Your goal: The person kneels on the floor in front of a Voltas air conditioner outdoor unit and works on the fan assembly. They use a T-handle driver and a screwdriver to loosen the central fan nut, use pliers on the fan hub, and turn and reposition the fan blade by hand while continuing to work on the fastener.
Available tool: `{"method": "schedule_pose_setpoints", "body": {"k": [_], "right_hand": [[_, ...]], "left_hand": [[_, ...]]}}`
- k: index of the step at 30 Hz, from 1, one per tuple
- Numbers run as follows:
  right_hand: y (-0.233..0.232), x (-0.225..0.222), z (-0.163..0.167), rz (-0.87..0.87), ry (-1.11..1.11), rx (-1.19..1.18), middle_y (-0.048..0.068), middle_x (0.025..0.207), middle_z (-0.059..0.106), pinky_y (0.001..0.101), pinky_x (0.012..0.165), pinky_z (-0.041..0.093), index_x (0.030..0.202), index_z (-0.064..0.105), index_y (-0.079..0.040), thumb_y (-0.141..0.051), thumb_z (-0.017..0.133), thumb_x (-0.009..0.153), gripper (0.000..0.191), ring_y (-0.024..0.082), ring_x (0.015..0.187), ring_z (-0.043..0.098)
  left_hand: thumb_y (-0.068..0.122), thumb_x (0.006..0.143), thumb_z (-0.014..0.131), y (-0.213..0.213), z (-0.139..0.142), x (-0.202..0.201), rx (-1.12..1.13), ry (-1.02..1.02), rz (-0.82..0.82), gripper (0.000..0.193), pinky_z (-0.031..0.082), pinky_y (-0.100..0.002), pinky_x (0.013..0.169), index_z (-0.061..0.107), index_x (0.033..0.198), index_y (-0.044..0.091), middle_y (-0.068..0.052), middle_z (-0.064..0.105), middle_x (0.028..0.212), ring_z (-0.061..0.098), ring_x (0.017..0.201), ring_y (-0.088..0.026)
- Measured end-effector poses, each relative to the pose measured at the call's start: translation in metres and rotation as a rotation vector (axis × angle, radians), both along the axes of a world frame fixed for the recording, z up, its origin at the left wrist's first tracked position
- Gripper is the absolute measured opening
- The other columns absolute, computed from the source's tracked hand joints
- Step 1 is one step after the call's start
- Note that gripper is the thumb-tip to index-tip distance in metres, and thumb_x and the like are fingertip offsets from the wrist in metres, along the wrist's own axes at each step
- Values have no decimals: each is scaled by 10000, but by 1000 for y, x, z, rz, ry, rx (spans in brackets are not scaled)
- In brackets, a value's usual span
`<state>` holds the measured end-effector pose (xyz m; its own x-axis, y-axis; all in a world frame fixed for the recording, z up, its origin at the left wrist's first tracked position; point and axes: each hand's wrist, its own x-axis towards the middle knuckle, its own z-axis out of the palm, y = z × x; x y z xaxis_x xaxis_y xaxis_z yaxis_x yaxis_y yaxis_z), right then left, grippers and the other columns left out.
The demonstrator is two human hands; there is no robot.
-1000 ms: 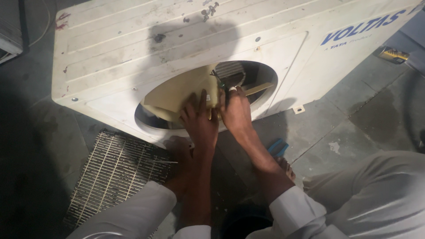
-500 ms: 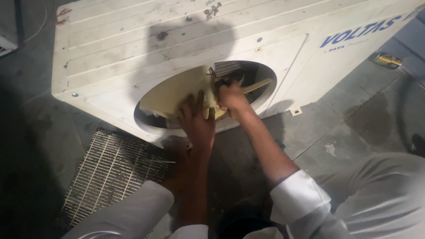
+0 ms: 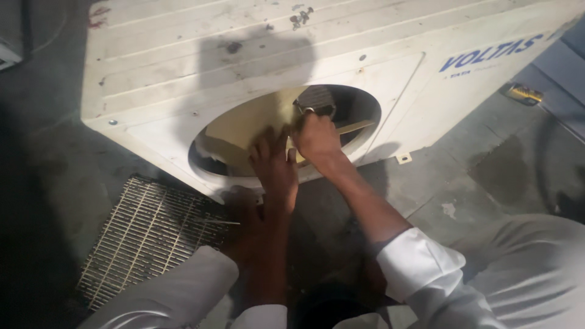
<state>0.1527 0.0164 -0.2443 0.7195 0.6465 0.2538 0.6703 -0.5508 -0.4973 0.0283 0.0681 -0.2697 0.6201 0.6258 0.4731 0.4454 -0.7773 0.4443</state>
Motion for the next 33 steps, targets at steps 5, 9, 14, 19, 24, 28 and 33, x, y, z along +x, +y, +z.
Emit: {"method": "schedule_pose_setpoints", "body": {"k": [5,9,14,19,24,28,33], "right_hand": [[-21,-9,25,-162,259,119,312,969,699,541,826,533,1072,680,8,-341,670,958,367,505,969,660],[-67,-39,34,-8,468,414,118,860,752,387,738,556,1154,722,-64,-295,660,973,300,269,829,763],[-80,-31,14,218,1215,392,-12,684,538,263,515,372,1154,726,-66,-256,701,974,263,95,598,472],[-103,-13,-35,531,1435,512,33,769,606,277,587,449,1087,647,12,-164,746,932,254,123,679,561],[-111,-10,-74,482,1528,422,17,766,583,276,603,457,1086,674,8,-179,755,916,266,113,687,554],[-105,-12,-80,348,1481,442,19,772,579,275,580,432,1050,648,-3,-173,755,935,232,122,679,545],[-103,-23,-62,335,1616,650,11,788,589,284,607,490,1056,617,-84,-194,734,932,203,132,697,591]], "left_hand": [[183,836,781,3,0,-7,51,-137,-20,614,388,-570,1089,592,1420,166,-178,538,1413,467,1306,-428],[136,811,778,7,-7,-10,45,-190,7,622,397,-591,1077,580,1399,98,-233,540,1373,466,1271,-478],[132,820,787,15,-17,-10,-72,-143,112,538,474,-585,930,587,1314,59,-235,594,1218,585,1133,-474],[210,778,826,30,-37,-8,-215,-220,162,511,555,-539,841,595,1207,57,-236,685,1111,671,999,-471],[247,788,835,51,-73,-6,-399,-281,-16,535,588,-492,851,640,1238,32,-256,728,1099,696,1020,-454],[299,795,819,53,-106,2,-707,-367,31,572,604,-428,856,644,1270,34,-200,756,1114,765,969,-338],[299,820,825,52,-125,2,-773,-485,-22,614,574,-381,923,610,1314,5,-178,744,1177,744,1048,-261]]}}
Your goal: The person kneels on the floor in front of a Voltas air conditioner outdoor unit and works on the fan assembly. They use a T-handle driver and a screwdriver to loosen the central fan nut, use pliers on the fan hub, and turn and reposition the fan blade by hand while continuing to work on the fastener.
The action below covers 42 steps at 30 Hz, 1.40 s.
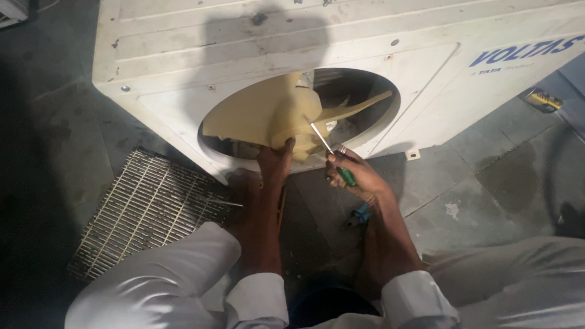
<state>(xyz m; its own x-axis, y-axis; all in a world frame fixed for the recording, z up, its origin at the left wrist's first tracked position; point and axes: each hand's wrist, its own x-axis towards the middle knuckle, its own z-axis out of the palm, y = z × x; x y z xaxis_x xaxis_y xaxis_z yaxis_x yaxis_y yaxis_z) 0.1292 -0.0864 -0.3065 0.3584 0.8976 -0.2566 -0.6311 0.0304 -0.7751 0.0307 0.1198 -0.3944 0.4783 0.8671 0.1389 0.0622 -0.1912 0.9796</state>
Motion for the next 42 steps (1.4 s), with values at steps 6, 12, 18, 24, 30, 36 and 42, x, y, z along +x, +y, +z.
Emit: {"method": "schedule_pose_setpoints", "body": {"k": [6,12,18,24,30,36,42], "right_hand": [[33,-22,43,-227,-695,-365,177,831,594,373,577,411,1105,708,-54,-123,715,987,137,235,662,532],[63,-43,79,-456,-1590,-238,268,1312,616,524,719,544,1252,670,-55,-61,773,791,472,439,897,688],[83,-20,77,-119,-1737,-772,242,1020,708,527,785,573,1120,642,18,-374,792,883,482,424,926,710],[88,-7,55,-89,-1782,-907,215,933,725,490,764,597,925,730,-43,-533,765,851,496,386,888,730],[83,3,49,-90,-1889,-822,202,825,735,485,699,604,919,726,-52,-535,742,882,485,387,808,744],[83,2,50,-123,-1861,-822,222,822,732,482,701,598,888,738,-55,-542,750,877,486,392,796,739],[81,1,52,-171,-1850,-754,206,777,734,492,669,594,932,741,-52,-448,771,846,406,389,744,739]], "left_hand": [[259,768,862,1,3,2,-2,81,73,607,574,-398,919,647,1260,-24,-194,754,1151,746,1047,-286],[210,743,898,13,24,-1,196,-55,-49,594,585,-421,884,648,1224,-36,-195,729,1154,722,1040,-301],[213,799,857,11,58,-8,182,-51,-193,488,580,-404,848,663,1193,3,-166,731,1112,711,1009,-272],[352,881,760,9,42,-4,377,281,-88,447,527,-472,980,683,1181,30,-192,748,1146,688,1094,-369],[376,900,724,15,23,-2,601,437,-82,433,479,-516,981,702,1199,63,-209,730,1159,649,1110,-428],[411,904,664,14,36,-4,421,507,-146,419,531,-501,974,728,1153,81,-207,741,1103,689,1065,-420],[443,806,735,7,53,-9,237,410,-32,511,532,-495,941,722,1159,74,-232,726,1129,670,1086,-429]]}}
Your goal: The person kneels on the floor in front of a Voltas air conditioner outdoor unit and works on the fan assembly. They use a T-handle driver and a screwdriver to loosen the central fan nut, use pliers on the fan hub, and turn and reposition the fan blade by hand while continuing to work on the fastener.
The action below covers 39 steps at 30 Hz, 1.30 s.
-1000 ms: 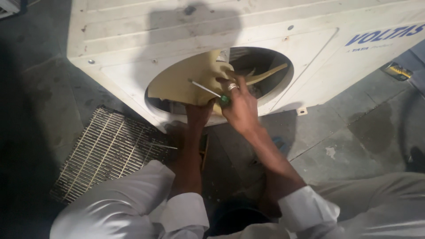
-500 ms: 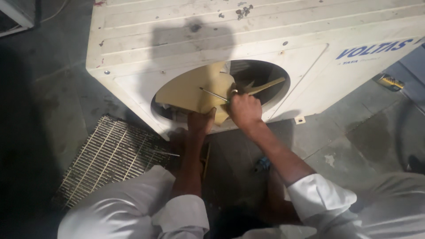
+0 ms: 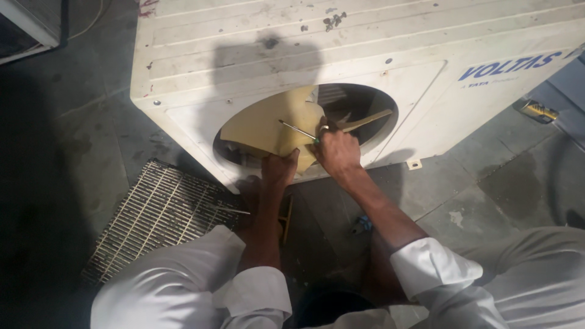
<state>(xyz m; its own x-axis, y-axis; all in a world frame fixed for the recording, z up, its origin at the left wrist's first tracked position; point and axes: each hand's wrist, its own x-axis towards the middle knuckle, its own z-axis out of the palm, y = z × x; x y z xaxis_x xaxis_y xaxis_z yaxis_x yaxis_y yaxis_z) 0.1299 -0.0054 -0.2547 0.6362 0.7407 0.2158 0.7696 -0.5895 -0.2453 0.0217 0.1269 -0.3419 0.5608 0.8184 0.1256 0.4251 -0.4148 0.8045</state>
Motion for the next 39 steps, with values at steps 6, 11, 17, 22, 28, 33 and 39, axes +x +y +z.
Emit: {"method": "schedule_pose_setpoints", "body": {"k": [6,11,17,22,28,33,39], "right_hand": [[-1,1,-8,-2,35,-21,231,771,722,489,701,598,872,746,-48,-502,768,874,455,406,766,731],[-1,1,-14,15,-11,11,226,768,719,508,666,587,823,753,-48,-512,751,878,467,406,742,727],[0,-1,-17,-33,106,-41,229,747,717,500,672,596,787,749,-42,-486,729,897,457,403,736,731],[1,-3,-22,-138,186,1,248,766,716,512,721,592,766,749,-20,-519,756,860,508,426,764,724],[-4,0,-34,-205,329,208,287,829,712,537,751,574,913,750,22,-495,809,800,532,479,821,699],[-6,6,-43,-159,345,248,302,851,710,517,779,579,966,758,33,-444,839,784,517,478,842,698],[-3,9,-44,-155,337,235,312,821,698,516,757,574,845,743,73,-468,855,789,555,474,825,696]], "left_hand": [[404,828,717,2,-20,-1,88,-110,-38,460,550,-496,922,726,1160,86,-221,745,1104,687,1063,-423],[365,847,739,9,-37,0,-63,-136,-112,378,588,-481,870,726,1068,58,-187,774,1013,761,981,-370],[393,824,770,6,-21,-7,-61,-92,-54,424,588,-481,842,740,1075,52,-207,766,1008,740,999,-393],[478,774,788,0,-1,-7,-9,121,41,503,574,-508,857,774,1089,86,-219,757,1013,706,1012,-425],[446,800,756,9,-5,-9,122,119,-83,481,556,-535,837,750,1111,80,-225,742,1028,689,968,-459],[391,844,739,21,-21,-12,135,25,-169,454,560,-537,808,724,1126,36,-261,729,1014,681,965,-477],[399,850,732,19,-28,-3,229,-23,-98,428,567,-525,839,737,1081,39,-258,737,999,689,947,-472]]}}
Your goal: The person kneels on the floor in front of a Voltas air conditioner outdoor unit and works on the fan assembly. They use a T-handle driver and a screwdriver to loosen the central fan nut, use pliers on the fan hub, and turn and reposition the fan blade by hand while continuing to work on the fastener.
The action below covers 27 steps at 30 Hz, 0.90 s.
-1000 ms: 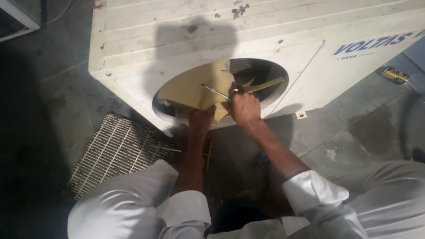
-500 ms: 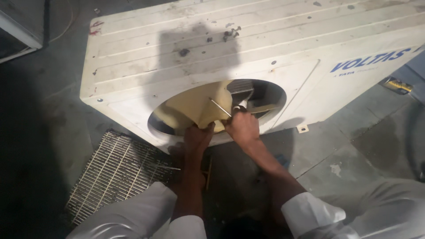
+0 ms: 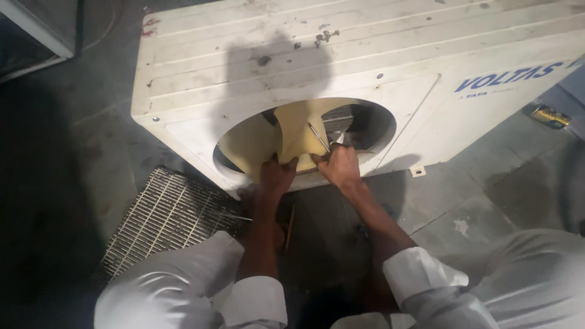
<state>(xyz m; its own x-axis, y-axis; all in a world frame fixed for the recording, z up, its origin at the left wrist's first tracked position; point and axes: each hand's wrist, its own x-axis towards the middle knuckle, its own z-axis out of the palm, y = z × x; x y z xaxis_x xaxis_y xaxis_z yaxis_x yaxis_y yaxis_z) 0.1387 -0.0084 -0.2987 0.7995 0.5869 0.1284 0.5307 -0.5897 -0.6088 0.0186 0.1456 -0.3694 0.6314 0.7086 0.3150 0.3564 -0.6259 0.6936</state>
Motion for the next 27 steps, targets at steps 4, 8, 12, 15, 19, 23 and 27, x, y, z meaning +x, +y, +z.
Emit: {"method": "schedule_pose_setpoints", "body": {"k": [4,8,12,15,19,23,27], "right_hand": [[1,1,1,11,24,87,307,810,701,513,733,575,874,741,58,-421,839,785,497,471,805,702],[-1,2,2,20,99,33,286,783,713,496,741,584,896,730,61,-433,829,796,513,440,776,723],[-5,0,5,44,-7,128,296,791,698,510,722,571,869,735,67,-401,839,797,485,455,771,701],[-6,-2,8,35,92,60,290,812,697,492,721,584,874,735,68,-409,806,858,482,433,766,717],[1,0,12,37,53,93,276,799,714,514,735,569,932,750,40,-388,829,800,455,448,773,708],[-2,-3,12,21,69,69,265,813,717,515,743,575,961,742,32,-386,832,798,458,443,804,712],[-7,-7,21,-4,69,-7,255,842,727,519,771,567,948,757,10,-424,838,820,460,449,833,703]], "left_hand": [[430,839,714,-3,1,2,-106,-31,9,470,580,-501,843,718,1104,41,-248,744,986,710,977,-440],[410,840,711,-4,1,6,-104,-25,23,489,562,-515,846,695,1151,33,-252,734,1037,687,977,-467],[395,840,732,-7,-4,5,-52,-62,29,495,547,-528,855,687,1169,28,-278,719,1068,667,998,-489],[433,864,730,-6,-4,2,-188,-11,5,501,576,-495,888,672,1155,29,-269,726,1064,686,1049,-457],[384,897,724,2,-6,4,-32,-48,-66,486,540,-520,877,671,1207,13,-289,704,1102,650,1034,-503],[345,864,746,-3,-4,-1,-153,-58,-42,479,557,-485,882,676,1210,20,-255,730,1106,682,1057,-460],[311,848,743,-8,-6,0,-305,-105,-25,472,563,-457,880,679,1217,24,-220,747,1100,714,1069,-411]]}}
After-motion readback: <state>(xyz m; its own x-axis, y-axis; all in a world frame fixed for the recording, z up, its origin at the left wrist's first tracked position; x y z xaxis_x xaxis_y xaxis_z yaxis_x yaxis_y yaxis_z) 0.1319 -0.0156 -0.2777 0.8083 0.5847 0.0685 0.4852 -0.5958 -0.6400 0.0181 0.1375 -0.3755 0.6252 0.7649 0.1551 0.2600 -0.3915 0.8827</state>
